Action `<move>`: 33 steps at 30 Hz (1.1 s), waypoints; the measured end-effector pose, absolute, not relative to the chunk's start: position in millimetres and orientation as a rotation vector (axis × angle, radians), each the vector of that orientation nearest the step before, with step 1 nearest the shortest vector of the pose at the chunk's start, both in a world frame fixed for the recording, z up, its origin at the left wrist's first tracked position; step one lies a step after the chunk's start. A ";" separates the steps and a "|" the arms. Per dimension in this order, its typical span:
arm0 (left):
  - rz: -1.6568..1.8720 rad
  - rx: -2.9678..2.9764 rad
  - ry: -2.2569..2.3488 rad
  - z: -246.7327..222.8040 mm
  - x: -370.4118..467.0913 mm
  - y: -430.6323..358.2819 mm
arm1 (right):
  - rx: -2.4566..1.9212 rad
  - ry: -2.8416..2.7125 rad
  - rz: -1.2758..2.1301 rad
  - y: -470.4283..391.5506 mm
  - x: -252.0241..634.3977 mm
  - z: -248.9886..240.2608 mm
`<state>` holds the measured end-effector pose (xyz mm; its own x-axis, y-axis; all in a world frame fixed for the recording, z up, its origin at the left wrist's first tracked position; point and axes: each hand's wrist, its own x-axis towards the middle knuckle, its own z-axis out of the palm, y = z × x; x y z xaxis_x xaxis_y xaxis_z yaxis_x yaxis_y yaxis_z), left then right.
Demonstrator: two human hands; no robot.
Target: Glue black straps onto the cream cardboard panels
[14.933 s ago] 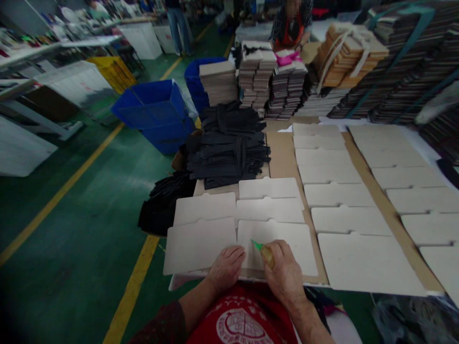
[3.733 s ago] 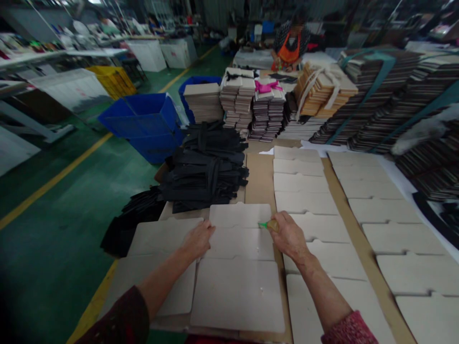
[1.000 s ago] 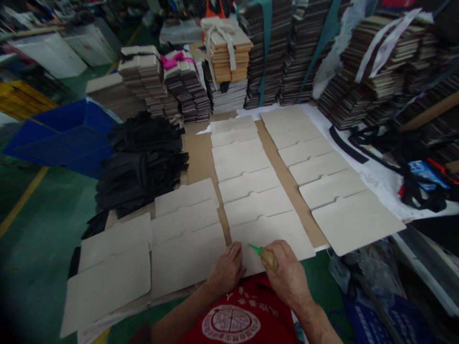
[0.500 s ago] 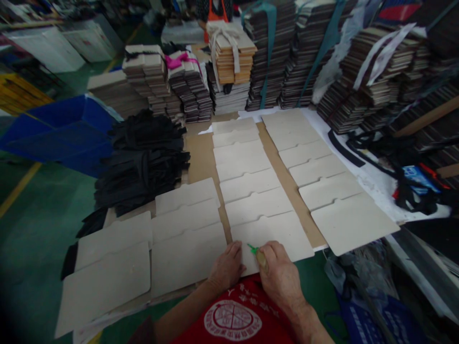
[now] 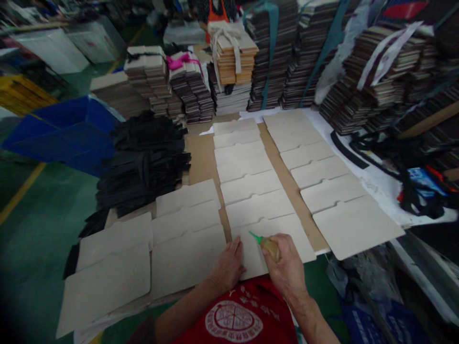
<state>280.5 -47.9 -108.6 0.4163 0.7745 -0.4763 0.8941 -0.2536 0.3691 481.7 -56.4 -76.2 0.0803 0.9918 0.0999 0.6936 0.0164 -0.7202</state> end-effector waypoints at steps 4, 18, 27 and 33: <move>-0.308 2.115 1.444 -103.0 285.8 -36.3 | -1.720 -1.640 0.571 -45.1 488.5 -75.7; -0.470 2.203 1.483 -98.7 292.9 -12.0 | -2.083 -1.426 0.394 -105.0 567.0 -82.6; -0.478 2.329 1.471 -95.3 294.3 -10.7 | -2.147 -1.505 0.316 -94.8 564.8 -86.9; -0.467 2.348 1.453 -98.2 294.8 -10.7 | -2.176 -1.657 0.264 -85.3 568.3 -85.4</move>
<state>294.8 -10.7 -98.2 0.4228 0.7893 -0.4453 0.9009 -0.4191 0.1125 568.3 -85.3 -85.4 0.2828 0.9554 0.0850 0.8818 -0.2241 -0.4149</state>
